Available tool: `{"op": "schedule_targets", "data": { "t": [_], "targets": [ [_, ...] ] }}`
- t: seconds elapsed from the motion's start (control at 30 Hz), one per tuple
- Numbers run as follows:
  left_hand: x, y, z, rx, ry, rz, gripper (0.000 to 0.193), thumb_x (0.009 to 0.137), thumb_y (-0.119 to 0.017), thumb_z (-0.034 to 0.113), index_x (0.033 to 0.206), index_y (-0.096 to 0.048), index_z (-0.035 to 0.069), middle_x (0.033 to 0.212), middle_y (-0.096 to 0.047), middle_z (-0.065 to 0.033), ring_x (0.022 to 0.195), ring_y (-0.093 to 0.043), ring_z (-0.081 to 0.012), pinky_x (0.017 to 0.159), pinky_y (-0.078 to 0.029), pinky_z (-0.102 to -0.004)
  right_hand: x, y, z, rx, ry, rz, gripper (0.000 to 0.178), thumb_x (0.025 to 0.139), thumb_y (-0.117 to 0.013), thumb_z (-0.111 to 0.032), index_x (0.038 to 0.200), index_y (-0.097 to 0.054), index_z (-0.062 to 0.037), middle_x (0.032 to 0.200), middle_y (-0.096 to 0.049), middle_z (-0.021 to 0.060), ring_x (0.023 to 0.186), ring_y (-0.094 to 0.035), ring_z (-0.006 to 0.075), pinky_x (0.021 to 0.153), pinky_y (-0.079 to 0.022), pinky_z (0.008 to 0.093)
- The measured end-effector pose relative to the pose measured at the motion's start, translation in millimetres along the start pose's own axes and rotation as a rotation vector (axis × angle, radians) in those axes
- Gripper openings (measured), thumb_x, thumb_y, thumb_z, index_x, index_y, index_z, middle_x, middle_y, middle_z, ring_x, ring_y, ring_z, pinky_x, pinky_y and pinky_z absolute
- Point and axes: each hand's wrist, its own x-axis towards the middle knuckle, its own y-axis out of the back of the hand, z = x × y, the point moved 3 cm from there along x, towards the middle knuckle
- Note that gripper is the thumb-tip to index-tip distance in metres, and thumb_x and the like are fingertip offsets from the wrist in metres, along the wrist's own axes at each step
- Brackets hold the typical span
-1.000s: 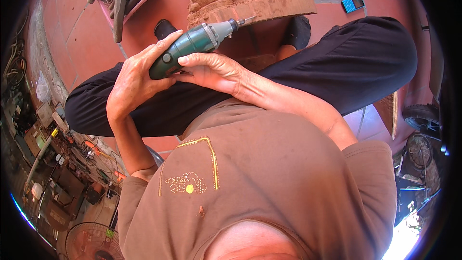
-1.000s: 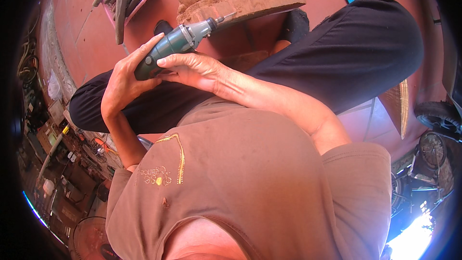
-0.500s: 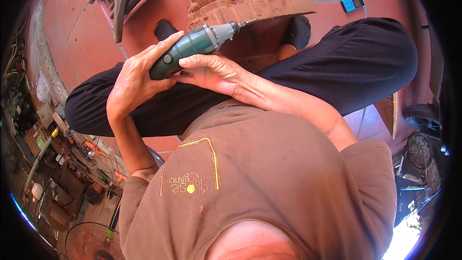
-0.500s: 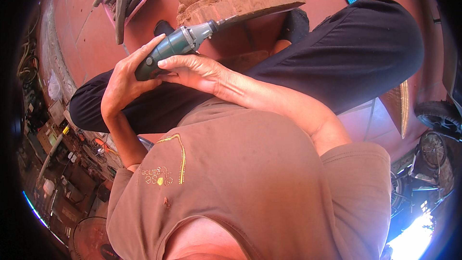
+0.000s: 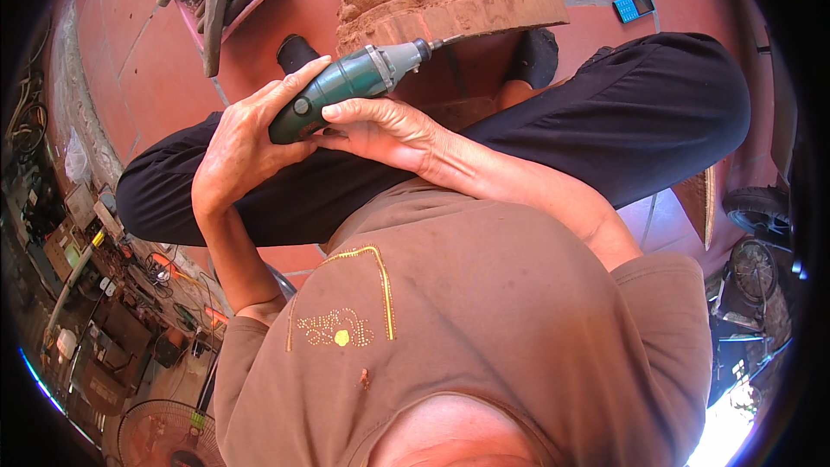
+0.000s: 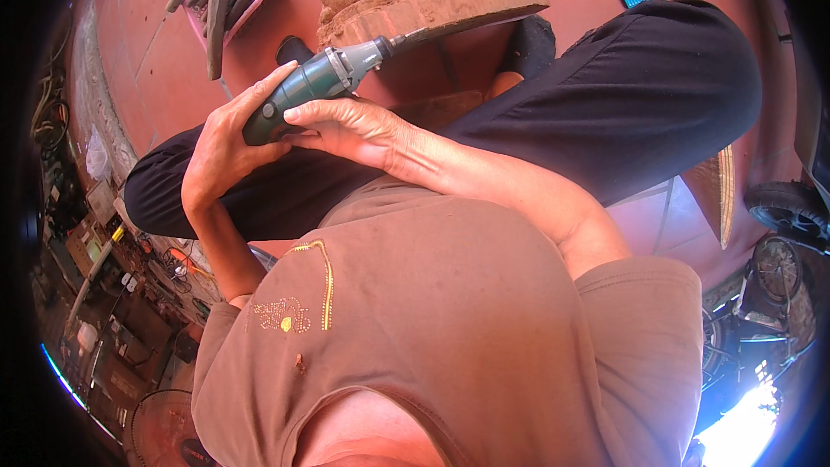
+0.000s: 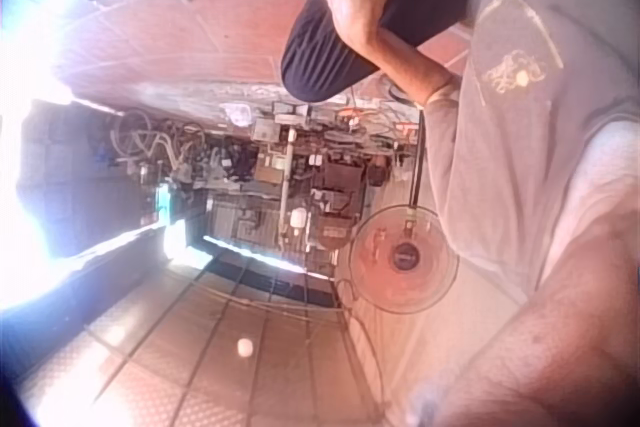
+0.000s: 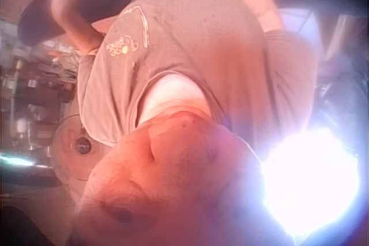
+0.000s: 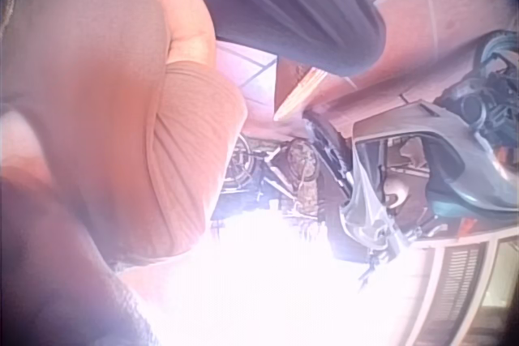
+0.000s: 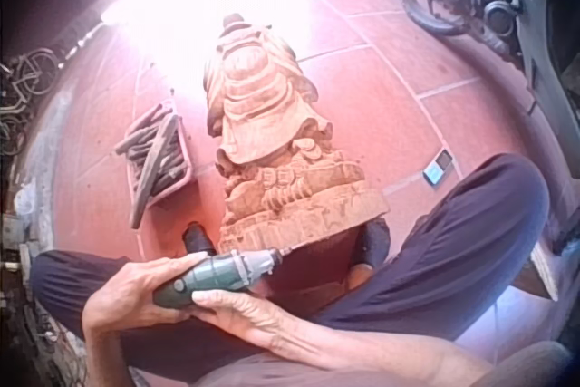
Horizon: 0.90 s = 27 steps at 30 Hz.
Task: The person uses a rotary tool to carve details into a wooden object. They hold the tool with both hands and guide it along the surface of the wood, creating fine grooves and patterns.
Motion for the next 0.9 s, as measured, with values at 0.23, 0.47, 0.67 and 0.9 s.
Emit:
{"op": "schedule_targets", "data": {
  "t": [0.23,0.47,0.67,0.9],
  "targets": [
    [0,-1,-3,0.023,-0.086,0.074,0.089,0.071,-0.082,0.008,0.155,-0.052,0.019,0.120,-0.071,-0.0200,0.106,-0.069,-0.0437,0.090,-0.057,-0.0468,4,1,-1,-0.010,0.004,0.003,0.049,0.091,-0.077,-0.001,0.136,-0.058,-0.0042,0.132,-0.065,0.0118,0.131,-0.060,0.0248,0.122,-0.041,0.0516],
    [2,-1,-2,0.024,-0.067,0.084,0.089,0.070,-0.081,0.008,0.154,-0.053,0.019,0.123,-0.070,-0.0207,0.109,-0.068,-0.0440,0.092,-0.056,-0.0474,7,3,-4,-0.007,0.004,-0.019,0.048,0.092,-0.077,-0.002,0.136,-0.059,-0.0043,0.131,-0.066,0.0115,0.131,-0.060,0.0255,0.121,-0.041,0.0522],
    [4,0,-1,0.025,-0.051,0.094,0.090,0.069,-0.080,0.007,0.154,-0.053,0.019,0.123,-0.070,-0.0204,0.109,-0.068,-0.0441,0.092,-0.056,-0.0472,8,0,-7,-0.036,0.022,-0.018,0.047,0.092,-0.077,-0.003,0.136,-0.060,-0.0053,0.132,-0.066,0.0115,0.131,-0.060,0.0266,0.121,-0.041,0.0528],
    [5,1,-2,0.016,-0.059,0.118,0.090,0.068,-0.078,0.005,0.154,-0.053,0.019,0.120,-0.071,-0.0197,0.107,-0.068,-0.0442,0.091,-0.056,-0.0466,8,-4,-11,-0.040,0.023,-0.022,0.047,0.092,-0.077,-0.003,0.136,-0.060,-0.0056,0.132,-0.066,0.0116,0.130,-0.061,0.0265,0.121,-0.041,0.0522]
  ]
}}
